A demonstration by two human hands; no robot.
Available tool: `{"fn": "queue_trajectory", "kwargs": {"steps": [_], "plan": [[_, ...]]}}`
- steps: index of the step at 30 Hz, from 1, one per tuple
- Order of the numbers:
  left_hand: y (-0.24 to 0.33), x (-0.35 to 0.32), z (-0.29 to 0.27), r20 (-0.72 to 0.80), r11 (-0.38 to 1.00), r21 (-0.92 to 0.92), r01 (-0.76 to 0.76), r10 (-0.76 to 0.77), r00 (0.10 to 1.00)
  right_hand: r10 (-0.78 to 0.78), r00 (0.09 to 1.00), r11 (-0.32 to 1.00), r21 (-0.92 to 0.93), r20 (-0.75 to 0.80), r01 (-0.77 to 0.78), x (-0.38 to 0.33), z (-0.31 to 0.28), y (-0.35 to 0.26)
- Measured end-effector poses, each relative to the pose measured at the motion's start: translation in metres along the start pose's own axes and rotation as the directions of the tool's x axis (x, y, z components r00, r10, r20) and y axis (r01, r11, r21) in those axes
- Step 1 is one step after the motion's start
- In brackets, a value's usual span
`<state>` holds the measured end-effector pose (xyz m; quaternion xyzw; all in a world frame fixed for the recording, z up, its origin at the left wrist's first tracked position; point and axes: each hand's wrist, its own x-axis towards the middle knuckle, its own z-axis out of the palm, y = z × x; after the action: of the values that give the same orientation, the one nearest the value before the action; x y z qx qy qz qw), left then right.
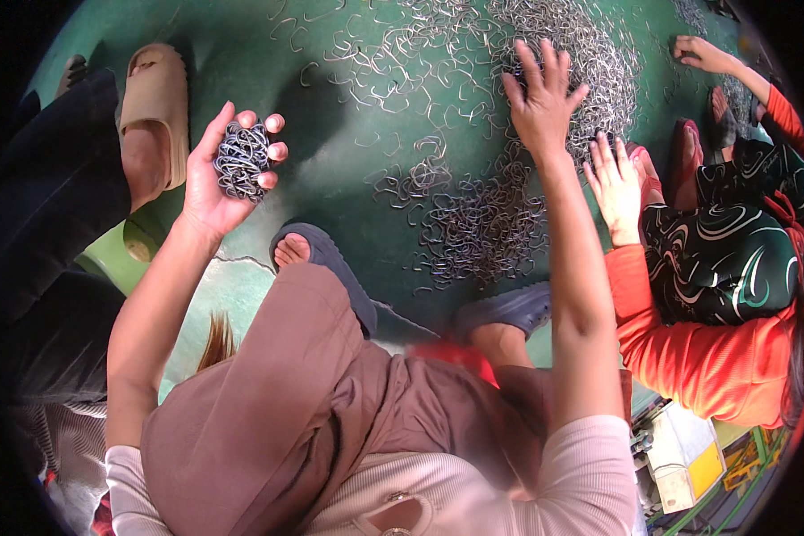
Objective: The person sits on the floor and gathers small, coiled metal wires from a large pile, holding them in one hand while continuing to pick more with the other. Another person works nearby doing the same task.
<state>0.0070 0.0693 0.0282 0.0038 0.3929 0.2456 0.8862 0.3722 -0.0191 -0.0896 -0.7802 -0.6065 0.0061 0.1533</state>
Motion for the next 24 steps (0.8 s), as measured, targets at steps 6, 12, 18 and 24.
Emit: {"fn": "queue_trajectory", "kwargs": {"steps": [6, 12, 18, 24], "plan": [[-0.008, 0.013, 0.000, 0.009, 0.998, 0.044, 0.050, -0.050, 0.999, 0.373, 0.921, 0.928, -0.039, 0.113, -0.371, -0.058, -0.037, -0.049], [-0.025, 0.040, 0.013, 0.024, 0.983, 0.120, 0.142, -0.146, 0.989, 0.466, 0.860, 0.881, -0.022, 0.209, -0.472, -0.063, -0.025, -0.073], [-0.042, 0.076, 0.001, -0.040, 0.945, 0.239, 0.222, -0.219, 0.975, 0.301, 0.940, 0.841, 0.419, 0.164, -0.342, -0.043, -0.068, -0.160], [-0.056, 0.095, 0.006, 0.037, 0.942, 0.155, 0.299, -0.308, 0.951, 0.273, 0.957, 0.747, 0.605, 0.097, -0.274, -0.045, -0.068, -0.198]]}}
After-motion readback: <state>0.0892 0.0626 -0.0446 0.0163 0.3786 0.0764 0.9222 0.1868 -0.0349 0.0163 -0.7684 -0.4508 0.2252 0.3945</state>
